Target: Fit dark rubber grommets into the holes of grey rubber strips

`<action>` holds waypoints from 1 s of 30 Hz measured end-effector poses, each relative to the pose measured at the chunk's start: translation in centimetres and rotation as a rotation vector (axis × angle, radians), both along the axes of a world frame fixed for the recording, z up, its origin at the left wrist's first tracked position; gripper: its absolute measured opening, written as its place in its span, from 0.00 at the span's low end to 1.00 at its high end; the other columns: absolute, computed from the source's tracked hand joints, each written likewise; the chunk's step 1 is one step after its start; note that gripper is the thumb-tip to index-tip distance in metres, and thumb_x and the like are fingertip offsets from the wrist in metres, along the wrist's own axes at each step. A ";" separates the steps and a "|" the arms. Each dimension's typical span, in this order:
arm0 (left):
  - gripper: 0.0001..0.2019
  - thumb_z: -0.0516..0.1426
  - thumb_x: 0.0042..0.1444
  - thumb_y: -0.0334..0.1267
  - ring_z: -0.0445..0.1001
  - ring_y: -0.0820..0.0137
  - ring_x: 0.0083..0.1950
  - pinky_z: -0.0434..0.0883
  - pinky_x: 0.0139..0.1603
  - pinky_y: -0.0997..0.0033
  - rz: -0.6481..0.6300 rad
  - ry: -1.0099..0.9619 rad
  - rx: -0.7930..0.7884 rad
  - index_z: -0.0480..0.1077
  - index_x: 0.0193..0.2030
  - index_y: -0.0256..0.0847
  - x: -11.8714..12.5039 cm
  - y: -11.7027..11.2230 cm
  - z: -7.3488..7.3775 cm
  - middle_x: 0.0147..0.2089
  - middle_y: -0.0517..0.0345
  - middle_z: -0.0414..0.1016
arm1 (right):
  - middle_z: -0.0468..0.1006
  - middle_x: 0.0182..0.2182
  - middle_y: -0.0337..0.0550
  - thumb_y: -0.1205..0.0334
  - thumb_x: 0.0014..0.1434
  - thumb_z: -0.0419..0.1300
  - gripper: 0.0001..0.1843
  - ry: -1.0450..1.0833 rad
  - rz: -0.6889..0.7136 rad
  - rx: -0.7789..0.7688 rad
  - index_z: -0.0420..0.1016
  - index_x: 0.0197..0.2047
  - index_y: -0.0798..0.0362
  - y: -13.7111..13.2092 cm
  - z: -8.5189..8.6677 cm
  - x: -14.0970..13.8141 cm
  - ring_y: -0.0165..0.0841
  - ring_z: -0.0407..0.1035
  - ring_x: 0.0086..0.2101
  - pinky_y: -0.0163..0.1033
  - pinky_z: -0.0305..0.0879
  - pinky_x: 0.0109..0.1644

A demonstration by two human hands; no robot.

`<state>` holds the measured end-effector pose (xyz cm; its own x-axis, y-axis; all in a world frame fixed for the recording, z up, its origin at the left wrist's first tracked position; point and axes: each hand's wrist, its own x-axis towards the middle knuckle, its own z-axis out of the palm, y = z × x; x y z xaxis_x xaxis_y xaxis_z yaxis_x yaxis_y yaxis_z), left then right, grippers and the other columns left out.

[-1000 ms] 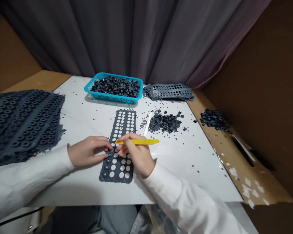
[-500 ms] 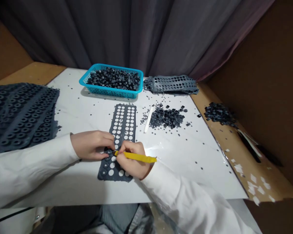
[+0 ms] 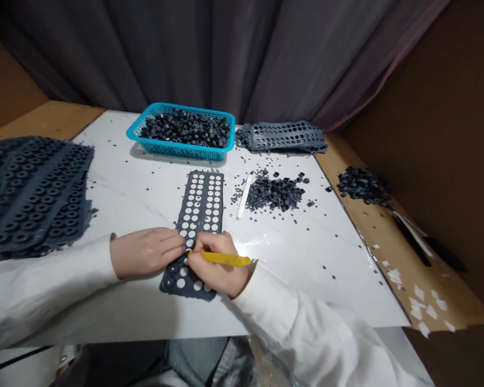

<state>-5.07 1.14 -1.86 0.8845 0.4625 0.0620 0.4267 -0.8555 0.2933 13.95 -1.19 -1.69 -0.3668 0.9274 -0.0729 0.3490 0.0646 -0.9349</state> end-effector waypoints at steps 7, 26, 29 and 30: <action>0.10 0.53 0.56 0.42 0.68 0.67 0.35 0.66 0.38 0.70 0.657 -0.442 -0.402 0.71 0.34 0.39 -2.2 1.6 3.0 0.33 0.55 0.73 | 0.68 0.14 0.34 0.71 0.45 0.53 0.09 0.037 -0.035 -0.072 0.62 0.17 0.53 0.0 0.1 -0.2 0.25 0.62 0.15 0.28 0.56 0.17; 0.12 0.60 0.43 0.33 0.56 0.81 0.23 0.52 0.21 0.81 0.845 -0.964 -1.812 0.72 0.38 0.34 -2.2 -0.5 0.9 0.31 0.53 0.70 | 0.74 0.21 0.35 0.67 0.51 0.59 0.06 0.305 -0.059 -0.198 0.63 0.32 0.51 -0.3 0.3 0.4 0.28 0.70 0.21 0.31 0.67 0.24; 0.07 0.56 0.40 0.36 0.63 0.74 0.26 0.58 0.22 0.78 0.846 -0.965 -1.806 0.68 0.26 0.34 -2.1 -0.5 1.2 0.29 0.53 0.68 | 0.74 0.21 0.35 0.68 0.50 0.58 0.07 0.268 -0.013 -0.264 0.62 0.31 0.51 -0.5 0.4 0.5 0.29 0.70 0.20 0.31 0.65 0.21; 0.07 0.56 0.41 0.37 0.64 0.73 0.26 0.59 0.22 0.77 0.852 -0.944 -1.785 0.65 0.23 0.35 -1.9 -0.5 1.2 0.27 0.54 0.67 | 0.74 0.20 0.34 0.68 0.49 0.58 0.07 0.246 -0.005 -0.275 0.62 0.30 0.51 -0.6 0.4 0.4 0.28 0.70 0.19 0.30 0.64 0.21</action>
<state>-7.02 0.61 -0.62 0.4710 0.6619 -0.5832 -0.2544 0.7349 0.6286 14.39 -1.79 -1.26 -0.4003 0.8870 -0.2303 0.1116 -0.2022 -0.9730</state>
